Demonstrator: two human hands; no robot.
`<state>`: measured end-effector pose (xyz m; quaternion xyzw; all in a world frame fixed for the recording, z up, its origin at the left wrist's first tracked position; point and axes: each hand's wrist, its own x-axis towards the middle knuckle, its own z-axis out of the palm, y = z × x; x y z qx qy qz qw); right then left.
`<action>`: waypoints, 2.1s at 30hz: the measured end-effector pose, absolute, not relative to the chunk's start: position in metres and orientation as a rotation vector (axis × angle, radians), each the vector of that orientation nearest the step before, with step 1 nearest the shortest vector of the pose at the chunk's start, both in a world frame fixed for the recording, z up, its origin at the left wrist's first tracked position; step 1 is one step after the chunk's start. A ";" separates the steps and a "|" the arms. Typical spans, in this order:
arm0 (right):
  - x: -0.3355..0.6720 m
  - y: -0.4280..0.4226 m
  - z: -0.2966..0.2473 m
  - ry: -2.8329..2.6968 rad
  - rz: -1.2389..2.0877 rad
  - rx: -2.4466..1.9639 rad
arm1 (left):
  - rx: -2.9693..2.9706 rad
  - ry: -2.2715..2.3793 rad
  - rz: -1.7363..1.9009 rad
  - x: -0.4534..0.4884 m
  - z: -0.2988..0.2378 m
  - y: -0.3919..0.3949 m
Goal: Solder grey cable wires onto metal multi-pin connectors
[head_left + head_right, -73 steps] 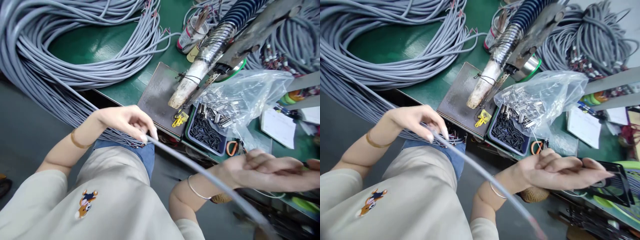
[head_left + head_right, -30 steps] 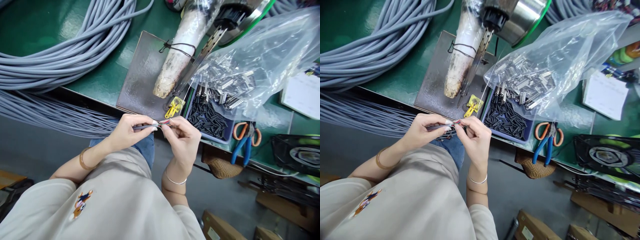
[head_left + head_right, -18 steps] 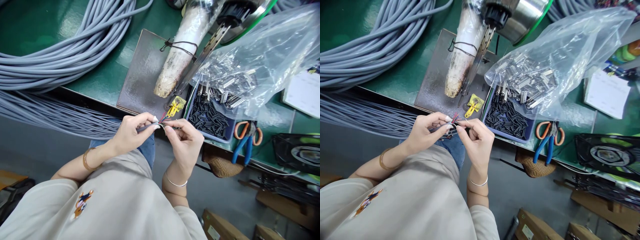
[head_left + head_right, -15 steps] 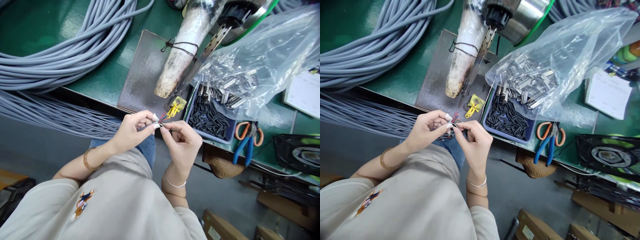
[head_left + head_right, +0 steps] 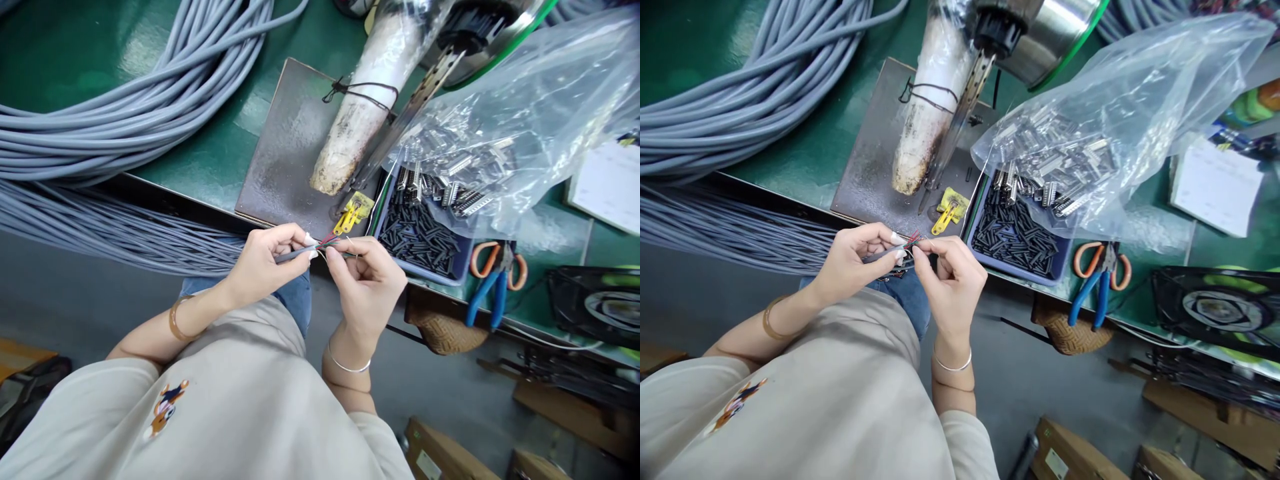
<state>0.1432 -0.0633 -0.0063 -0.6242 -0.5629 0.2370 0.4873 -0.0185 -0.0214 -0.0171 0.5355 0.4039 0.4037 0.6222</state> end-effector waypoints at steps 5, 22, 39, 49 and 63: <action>0.143 -0.062 -0.008 -1.333 0.617 -1.517 | 1.287 0.954 0.911 -0.018 -0.019 -0.022; 0.141 -0.060 -0.016 -1.234 0.726 -1.513 | 1.089 0.857 0.954 -0.014 -0.018 -0.027; 0.150 -0.053 -0.013 -1.320 0.617 -1.462 | 0.901 0.793 0.809 -0.019 -0.014 -0.022; 0.152 -0.054 -0.011 -1.295 0.687 -1.489 | 0.936 0.739 0.820 -0.018 -0.016 -0.023; 0.149 -0.063 -0.005 -1.315 0.359 -1.435 | 0.871 0.810 0.803 -0.019 -0.014 -0.021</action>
